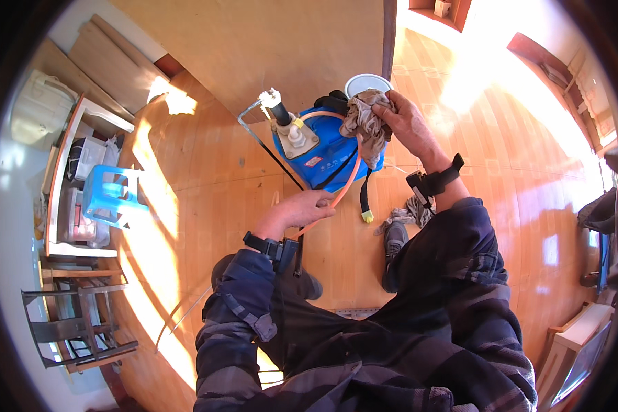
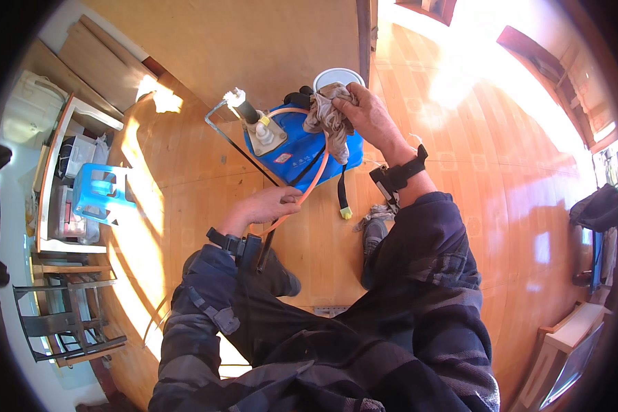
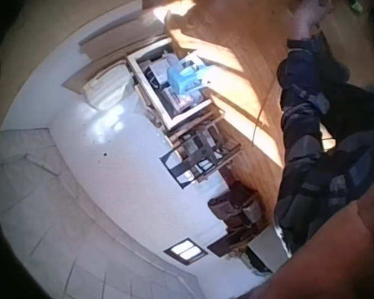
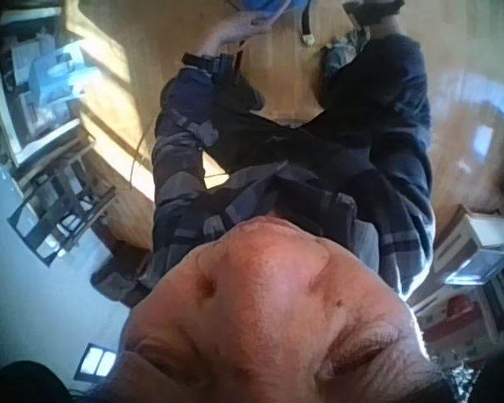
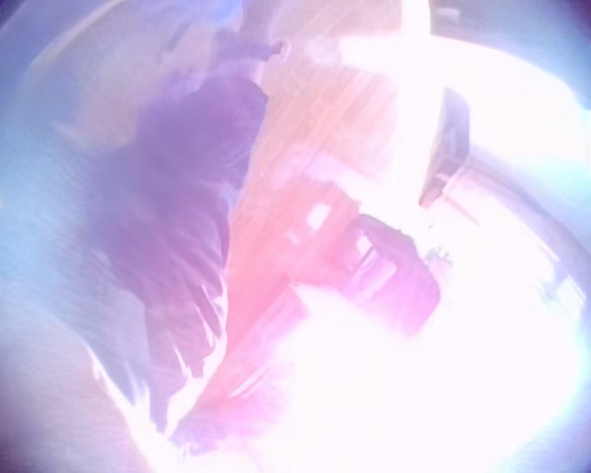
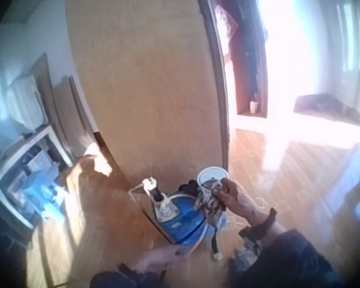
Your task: The person assembles a blue backpack sprayer while sitting on the floor. They attach a hose to the tank, connect a metal wand, and secure the components with a white string.
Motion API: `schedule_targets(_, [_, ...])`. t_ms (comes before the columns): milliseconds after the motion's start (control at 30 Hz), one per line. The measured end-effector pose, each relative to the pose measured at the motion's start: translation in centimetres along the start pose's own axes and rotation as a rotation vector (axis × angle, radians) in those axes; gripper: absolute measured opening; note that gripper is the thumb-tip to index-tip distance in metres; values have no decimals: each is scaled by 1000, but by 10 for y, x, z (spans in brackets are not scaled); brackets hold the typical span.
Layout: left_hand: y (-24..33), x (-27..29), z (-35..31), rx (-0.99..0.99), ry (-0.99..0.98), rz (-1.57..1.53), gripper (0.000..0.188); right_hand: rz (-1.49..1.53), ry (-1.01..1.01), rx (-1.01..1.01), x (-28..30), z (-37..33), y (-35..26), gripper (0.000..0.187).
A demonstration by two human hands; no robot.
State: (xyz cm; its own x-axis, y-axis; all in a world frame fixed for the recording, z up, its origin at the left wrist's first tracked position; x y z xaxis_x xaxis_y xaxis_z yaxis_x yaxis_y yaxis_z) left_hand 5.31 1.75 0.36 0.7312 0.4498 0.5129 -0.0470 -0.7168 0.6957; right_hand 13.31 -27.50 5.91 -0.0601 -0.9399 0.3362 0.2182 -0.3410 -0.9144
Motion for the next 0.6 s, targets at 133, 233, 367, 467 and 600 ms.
schedule_targets(133, [3, 1, 7, 6, -139, -56, 38, -209, 108, 95, -24, 14, -5, 30])
schedule_targets(233, [8, 15, -8, -19, -126, -236, 31, -305, 253, 185, -43, 19, -11, 28])
schedule_targets(367, [4, 27, -39, -58, -137, -301, 27, -480, 39, 145, -74, 16, -14, 28])
schedule_targets(467, [-3, 27, -54, -35, -164, -252, 29, -383, -124, 235, -101, 5, -18, 27])
schedule_targets(600, [-5, 27, -62, -45, -135, -198, 31, -117, -437, 207, -140, -12, -23, 29])
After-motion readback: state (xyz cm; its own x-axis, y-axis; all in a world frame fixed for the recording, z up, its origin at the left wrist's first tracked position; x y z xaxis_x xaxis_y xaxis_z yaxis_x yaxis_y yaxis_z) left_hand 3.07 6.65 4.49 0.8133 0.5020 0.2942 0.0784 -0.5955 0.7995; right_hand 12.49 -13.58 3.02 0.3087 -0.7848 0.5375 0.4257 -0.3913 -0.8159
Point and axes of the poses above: each hand's wrist, its own z-axis towards the middle knuckle, its own x-axis out of the back of the hand, y = z × x, the point moved 2 cm from there along z, towards the middle knuckle, and after that the axes turned 1 degree about -z, right-handed, at the moved point
